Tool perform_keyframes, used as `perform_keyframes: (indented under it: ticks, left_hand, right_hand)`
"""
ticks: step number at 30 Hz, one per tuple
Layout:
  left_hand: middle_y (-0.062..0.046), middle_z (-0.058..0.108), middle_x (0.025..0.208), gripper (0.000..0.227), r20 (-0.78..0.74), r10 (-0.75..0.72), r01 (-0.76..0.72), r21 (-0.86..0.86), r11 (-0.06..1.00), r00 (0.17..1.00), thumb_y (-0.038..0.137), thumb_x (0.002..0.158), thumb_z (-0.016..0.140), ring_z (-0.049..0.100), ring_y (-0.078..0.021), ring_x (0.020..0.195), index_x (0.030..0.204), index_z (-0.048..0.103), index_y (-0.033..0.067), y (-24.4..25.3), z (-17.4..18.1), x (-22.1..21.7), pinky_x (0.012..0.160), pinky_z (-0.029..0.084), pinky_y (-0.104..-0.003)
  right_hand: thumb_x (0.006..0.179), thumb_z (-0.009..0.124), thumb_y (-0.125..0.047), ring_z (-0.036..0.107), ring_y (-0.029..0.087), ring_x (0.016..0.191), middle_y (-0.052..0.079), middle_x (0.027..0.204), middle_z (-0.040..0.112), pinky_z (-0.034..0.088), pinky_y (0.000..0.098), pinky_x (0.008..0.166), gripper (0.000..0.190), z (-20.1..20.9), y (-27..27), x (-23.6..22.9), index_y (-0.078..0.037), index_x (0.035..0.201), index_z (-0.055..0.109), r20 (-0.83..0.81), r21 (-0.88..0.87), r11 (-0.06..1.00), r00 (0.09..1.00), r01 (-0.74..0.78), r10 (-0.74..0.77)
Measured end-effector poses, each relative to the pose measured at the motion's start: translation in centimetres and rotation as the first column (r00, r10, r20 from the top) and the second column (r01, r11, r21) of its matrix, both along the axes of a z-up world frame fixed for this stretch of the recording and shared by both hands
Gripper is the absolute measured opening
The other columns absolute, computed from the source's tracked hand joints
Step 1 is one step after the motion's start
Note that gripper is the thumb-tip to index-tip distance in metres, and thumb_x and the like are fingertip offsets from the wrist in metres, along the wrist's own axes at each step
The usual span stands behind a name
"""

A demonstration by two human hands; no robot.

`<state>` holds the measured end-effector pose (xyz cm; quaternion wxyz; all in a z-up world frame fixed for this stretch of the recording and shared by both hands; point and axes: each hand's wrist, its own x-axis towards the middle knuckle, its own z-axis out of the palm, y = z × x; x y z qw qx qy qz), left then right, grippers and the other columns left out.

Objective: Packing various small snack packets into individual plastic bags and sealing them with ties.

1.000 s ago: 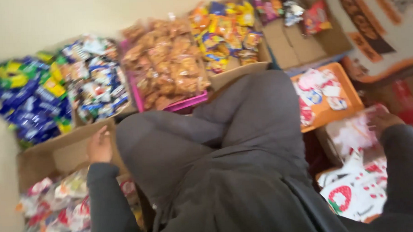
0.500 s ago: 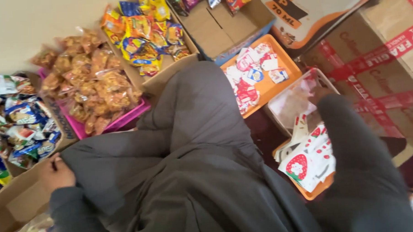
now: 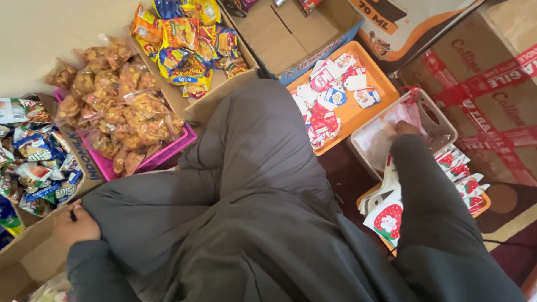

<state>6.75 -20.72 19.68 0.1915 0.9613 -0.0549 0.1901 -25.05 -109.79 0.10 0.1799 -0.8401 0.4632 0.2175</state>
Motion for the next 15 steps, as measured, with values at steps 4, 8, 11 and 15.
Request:
perform_keyframes:
  ticks: [4,8,11,15]
  left_hand:
    - [-0.025,0.071,0.11,0.016,0.017,-0.053,0.053,-0.04,0.998,0.998,-0.004,0.107,0.063,0.065,-0.0353,0.092,0.112,0.077,-0.0092,-0.1,0.2,0.0,0.087,0.052,-0.041]
    - [-0.023,0.073,0.106,0.022,-0.089,0.012,-0.024,-0.132,0.991,0.996,-0.001,0.107,0.058,0.066,-0.0322,0.086,0.117,0.077,-0.007,0.4,-0.6,0.5,0.082,0.053,-0.04]
    - [-0.024,0.074,0.106,0.021,-0.026,-0.026,0.025,-0.063,0.998,0.999,0.001,0.107,0.061,0.068,-0.0358,0.087,0.116,0.079,-0.008,0.0,-0.2,0.1,0.082,0.054,-0.042]
    - [-0.025,0.073,0.105,0.022,0.049,-0.042,0.042,0.008,0.999,0.998,0.002,0.102,0.068,0.067,-0.0375,0.089,0.119,0.079,-0.007,-2.8,1.4,-0.5,0.084,0.053,-0.044]
  right_hand:
    - [0.084,0.074,-0.016,0.067,0.034,0.109,0.012,0.118,0.073,0.05,0.0425,0.099,0.04,1.4,-4.6,-1.0,-0.006,0.122,0.073,0.134,-0.061,0.995,0.988,-0.074,0.082]
    - [0.076,0.082,-0.017,0.071,0.032,0.094,0.008,0.108,0.078,0.055,0.0409,0.092,0.03,8.0,-7.4,-1.9,-0.011,0.106,0.082,0.17,-0.117,0.976,0.964,-0.185,0.203]
    - [0.083,0.075,-0.026,0.072,0.035,0.1,0.008,0.111,0.079,0.057,0.0457,0.094,0.035,15.6,-5.5,0.3,-0.018,0.116,0.08,-0.005,-0.192,0.95,0.969,-0.245,0.249]
    - [0.082,0.074,-0.022,0.07,0.038,0.086,0.013,0.097,0.078,0.056,0.0448,0.082,0.028,22.4,-2.2,1.9,-0.012,0.107,0.079,0.25,-0.266,0.918,0.899,-0.293,0.359]
